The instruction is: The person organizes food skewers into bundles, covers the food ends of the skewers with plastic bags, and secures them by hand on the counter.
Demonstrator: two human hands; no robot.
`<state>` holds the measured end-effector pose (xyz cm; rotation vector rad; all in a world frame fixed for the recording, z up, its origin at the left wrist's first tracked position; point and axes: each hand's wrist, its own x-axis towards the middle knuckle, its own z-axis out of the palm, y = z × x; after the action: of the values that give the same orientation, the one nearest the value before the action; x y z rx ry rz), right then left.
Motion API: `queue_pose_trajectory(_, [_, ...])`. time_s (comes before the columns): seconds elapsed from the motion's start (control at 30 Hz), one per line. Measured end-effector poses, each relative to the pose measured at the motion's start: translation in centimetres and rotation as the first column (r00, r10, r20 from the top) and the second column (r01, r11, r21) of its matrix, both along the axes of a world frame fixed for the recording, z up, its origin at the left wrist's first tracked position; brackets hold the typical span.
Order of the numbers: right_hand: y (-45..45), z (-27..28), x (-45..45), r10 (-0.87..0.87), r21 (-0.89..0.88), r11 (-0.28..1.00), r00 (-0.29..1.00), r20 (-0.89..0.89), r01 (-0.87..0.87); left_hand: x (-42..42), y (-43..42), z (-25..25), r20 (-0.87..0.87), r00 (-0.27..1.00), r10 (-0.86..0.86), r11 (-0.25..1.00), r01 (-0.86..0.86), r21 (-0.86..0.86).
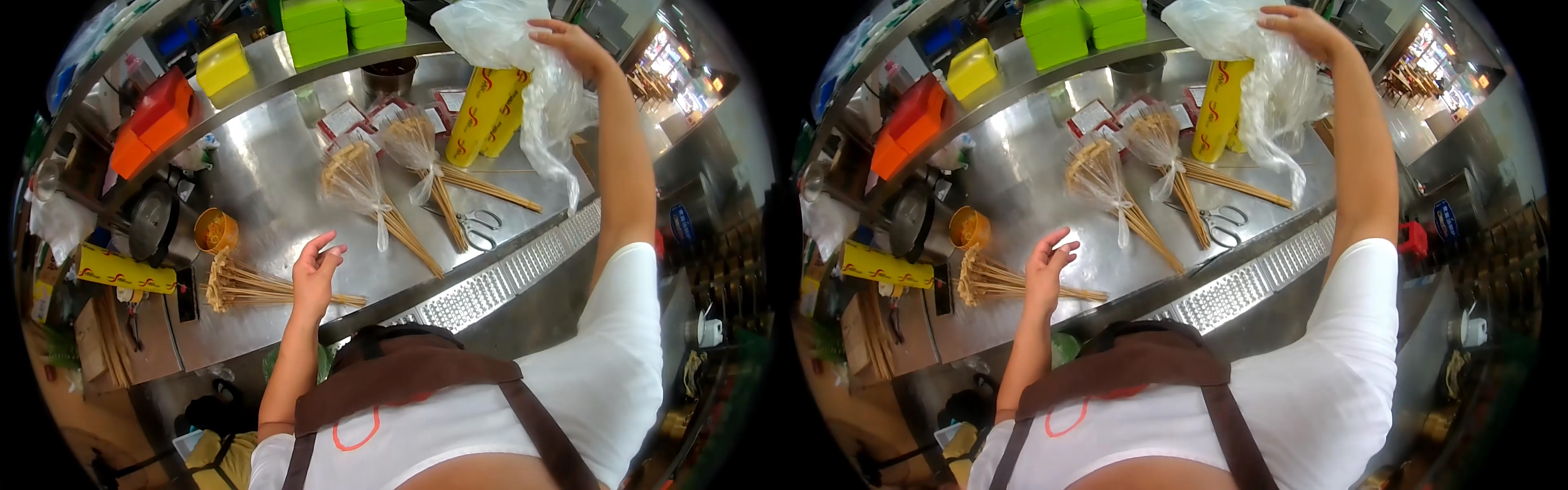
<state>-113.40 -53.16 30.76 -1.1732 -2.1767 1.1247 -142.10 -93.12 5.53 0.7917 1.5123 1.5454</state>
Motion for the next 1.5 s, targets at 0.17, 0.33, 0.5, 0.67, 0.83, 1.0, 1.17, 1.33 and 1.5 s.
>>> queue_pose_trajectory(0.17, [-2.5,2.8,-0.7,-0.307,0.46,0.863,0.94,0.148,0.209,1.3,0.9,1.3,0.052,0.987,-0.153,0.985,0.149,0.084])
queue_pose_trajectory(0.33, [-9.3,-2.7,-6.5,-0.334,0.472,0.833,0.942,0.013,0.289,5.3,3.3,6.5,-0.243,0.942,-0.231,0.93,0.287,0.229])
queue_pose_trajectory(0.5, [-14.4,-11.7,-13.3,-0.106,0.01,0.993,0.946,-0.307,0.114,5.6,7.1,5.8,-0.784,0.598,0.169,0.974,0.019,0.224])
queue_pose_trajectory(0.67, [-18.5,-14.0,-12.5,-0.037,-0.084,0.996,0.918,-0.394,0.004,1.3,6.4,3.1,-0.484,0.858,0.172,0.985,-0.145,0.094])
queue_pose_trajectory(0.83, [-21.5,-21.3,-12.2,0.165,-0.272,0.934,0.954,-0.249,-0.233,-0.7,4.9,2.8,-0.456,0.878,0.145,0.982,-0.184,-0.042])
queue_pose_trajectory(1.0, [-22.0,-22.3,-13.2,0.191,0.123,0.976,0.976,-0.106,-0.178,-5.1,2.8,-0.1,-0.873,0.461,0.16,0.91,-0.412,-0.051])
queue_pose_trajectory(1.17, [-20.2,-22.0,-12.3,0.136,0.526,0.851,0.972,-0.19,-0.017,-8.8,-1.1,-1.3,-0.9,0.42,0.113,0.819,-0.552,-0.155])
queue_pose_trajectory(1.33, [-25.9,-19.7,-14.1,0.319,0.888,0.413,0.881,-0.35,0.203,-5.8,-0.6,1.3,-0.786,0.593,0.176,0.832,-0.516,-0.202])
queue_pose_trajectory(1.5, [-30.1,-25.2,-16.8,0.598,0.676,0.656,0.778,-0.193,-0.337,-1.5,0.5,3.2,-0.66,0.68,0.319,0.9,-0.436,-0.014])
